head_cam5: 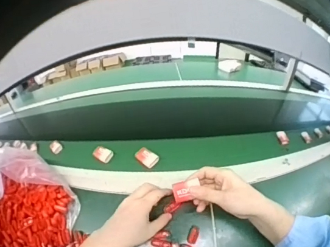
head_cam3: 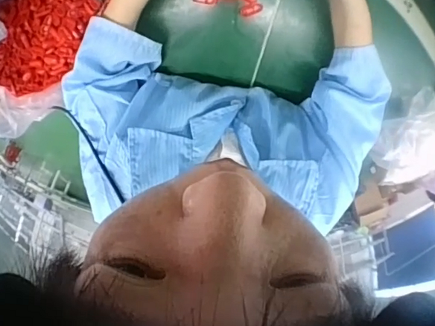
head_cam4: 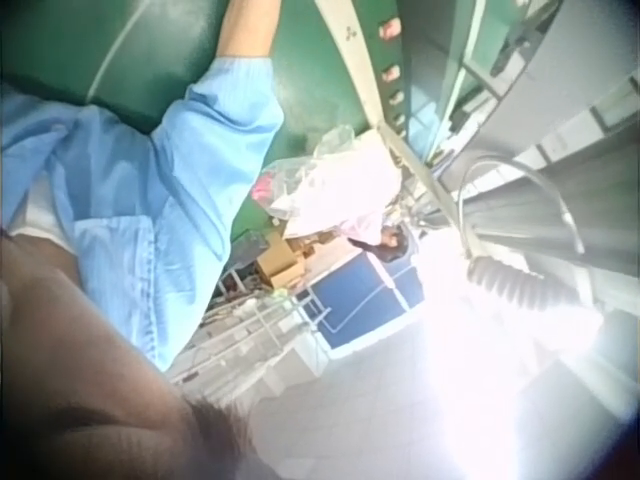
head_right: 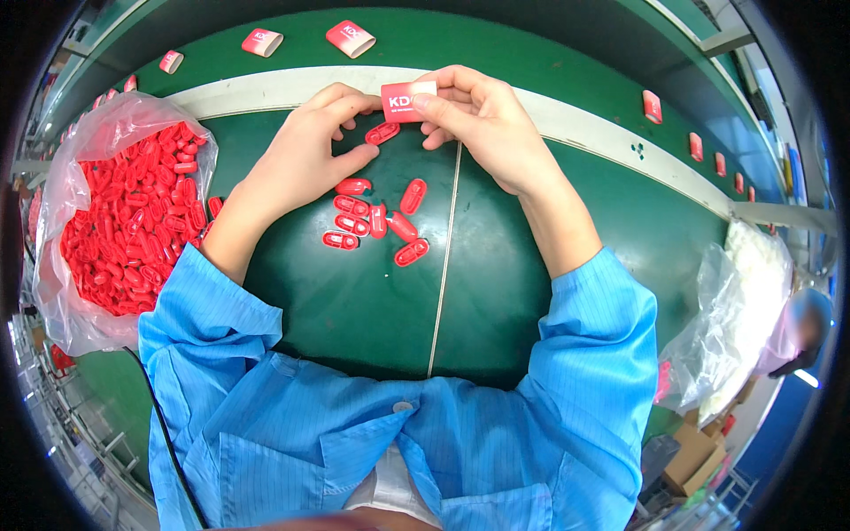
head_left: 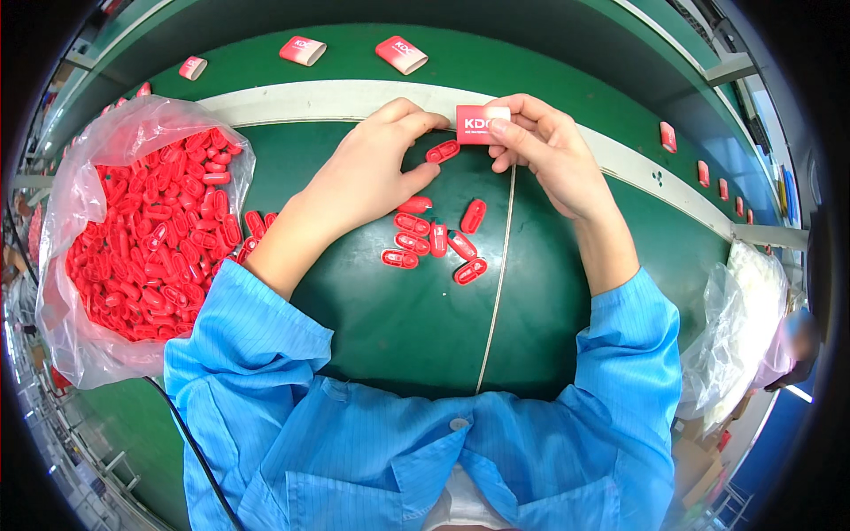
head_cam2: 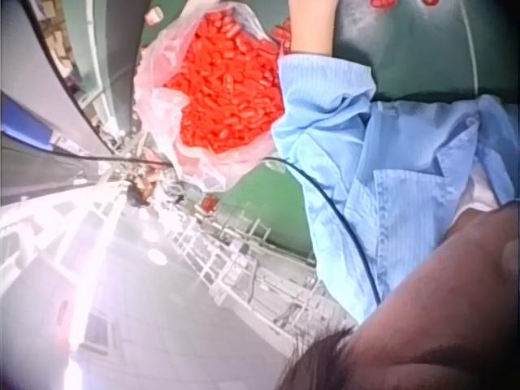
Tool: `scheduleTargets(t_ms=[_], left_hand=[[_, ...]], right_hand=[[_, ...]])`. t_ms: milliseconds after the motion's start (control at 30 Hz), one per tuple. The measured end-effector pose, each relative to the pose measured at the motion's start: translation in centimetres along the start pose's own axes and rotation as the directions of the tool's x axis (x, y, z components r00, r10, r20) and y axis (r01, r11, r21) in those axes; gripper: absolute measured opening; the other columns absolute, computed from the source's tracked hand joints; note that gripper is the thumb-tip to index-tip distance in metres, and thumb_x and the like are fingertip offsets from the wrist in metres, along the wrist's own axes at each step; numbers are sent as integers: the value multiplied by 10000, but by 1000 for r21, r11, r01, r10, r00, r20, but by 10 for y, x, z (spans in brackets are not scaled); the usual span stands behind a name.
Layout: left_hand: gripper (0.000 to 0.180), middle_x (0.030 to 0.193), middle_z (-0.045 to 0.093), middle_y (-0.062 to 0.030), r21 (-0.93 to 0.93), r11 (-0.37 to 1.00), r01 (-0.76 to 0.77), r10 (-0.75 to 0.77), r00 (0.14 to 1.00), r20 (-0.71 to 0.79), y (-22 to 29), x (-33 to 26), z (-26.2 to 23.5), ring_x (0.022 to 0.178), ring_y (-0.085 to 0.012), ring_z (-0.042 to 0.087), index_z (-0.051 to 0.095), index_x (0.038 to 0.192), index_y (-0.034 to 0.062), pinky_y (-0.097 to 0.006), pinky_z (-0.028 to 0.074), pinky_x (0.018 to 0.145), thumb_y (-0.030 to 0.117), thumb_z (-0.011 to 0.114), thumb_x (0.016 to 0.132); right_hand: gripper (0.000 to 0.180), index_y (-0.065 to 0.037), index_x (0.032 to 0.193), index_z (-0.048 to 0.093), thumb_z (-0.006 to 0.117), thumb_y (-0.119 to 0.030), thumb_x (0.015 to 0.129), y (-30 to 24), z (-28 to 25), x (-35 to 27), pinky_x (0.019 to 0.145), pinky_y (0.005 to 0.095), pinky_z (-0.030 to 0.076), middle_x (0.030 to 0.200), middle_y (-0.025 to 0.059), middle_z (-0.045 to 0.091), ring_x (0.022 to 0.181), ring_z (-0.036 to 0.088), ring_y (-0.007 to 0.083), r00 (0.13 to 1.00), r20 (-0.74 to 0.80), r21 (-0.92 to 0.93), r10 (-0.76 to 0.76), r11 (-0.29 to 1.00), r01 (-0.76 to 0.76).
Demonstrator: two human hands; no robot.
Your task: The person assembles small red plastic components into white housings by hand on a factory assembly line.
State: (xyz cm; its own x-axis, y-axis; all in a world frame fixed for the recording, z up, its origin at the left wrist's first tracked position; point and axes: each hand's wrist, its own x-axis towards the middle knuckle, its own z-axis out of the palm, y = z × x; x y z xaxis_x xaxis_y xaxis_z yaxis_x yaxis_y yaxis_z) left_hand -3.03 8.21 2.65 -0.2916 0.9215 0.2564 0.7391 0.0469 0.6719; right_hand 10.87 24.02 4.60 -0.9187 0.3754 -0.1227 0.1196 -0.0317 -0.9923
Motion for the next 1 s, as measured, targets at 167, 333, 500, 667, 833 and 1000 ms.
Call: scheduleTargets(t_ms=[167, 333, 500, 667, 833, 1000], left_hand=[[259, 920, 567, -45, 192, 977, -92, 111, 989, -94, -1, 1, 10, 823, -205, 575, 616, 972, 53, -288, 483, 715, 82, 685, 724], [212, 811, 611, -29, -58, 991, 122, -126, 990, -68, 10, 5, -2, 750, -124, 593, 613, 933, 41, -243, 476, 671, 96, 692, 744], [214, 849, 651, -47, -772, 584, 251, -323, 944, 63, -3, 9, -1, 752, -90, 605, 623, 974, -19, -231, 494, 676, 96, 674, 801], [227, 901, 656, -78, -825, 507, 251, -351, 934, 68, 0, 8, 3, 789, -113, 622, 618, 1012, -21, -237, 509, 724, 63, 659, 805], [218, 915, 661, -100, -657, 718, 230, -297, 955, 9, 2, 8, 1, 796, -128, 630, 617, 1018, -21, -240, 515, 733, 38, 647, 810], [225, 822, 676, -102, -728, 617, 298, -334, 937, 101, -1, 7, 3, 783, -120, 642, 642, 952, -50, -230, 518, 708, 90, 690, 783]], right_hand=[[213, 8, 1005, 572, 616, -127, 846, 17, -1, 6, 633, 202, 448, 908, 47, 612, 754, 561, 70, 999, -33, -42, -31, 999, 30], [242, 12, 1046, 566, 622, -86, 833, 18, 1, 4, 642, 204, 452, 918, 45, 619, 775, 566, 70, 1000, -13, 59, -25, 998, 26], [278, 12, 1091, 558, 620, -73, 834, 15, 3, -2, 669, 216, 472, 937, 55, 629, 809, 581, 86, 999, 53, 200, -6, 980, -5], [242, 7, 1080, 552, 595, -83, 859, 13, 8, -3, 717, 224, 488, 959, 71, 630, 804, 599, 112, 1000, 5, 148, -18, 989, 17], [259, 9, 1094, 555, 603, -52, 846, 14, 8, -2, 745, 240, 505, 962, 87, 643, 824, 613, 119, 999, -16, 119, -32, 992, 34], [257, 12, 1092, 559, 602, -38, 844, 14, 6, -3, 749, 244, 509, 946, 83, 646, 825, 613, 119, 999, -6, 123, -38, 992, 38]])
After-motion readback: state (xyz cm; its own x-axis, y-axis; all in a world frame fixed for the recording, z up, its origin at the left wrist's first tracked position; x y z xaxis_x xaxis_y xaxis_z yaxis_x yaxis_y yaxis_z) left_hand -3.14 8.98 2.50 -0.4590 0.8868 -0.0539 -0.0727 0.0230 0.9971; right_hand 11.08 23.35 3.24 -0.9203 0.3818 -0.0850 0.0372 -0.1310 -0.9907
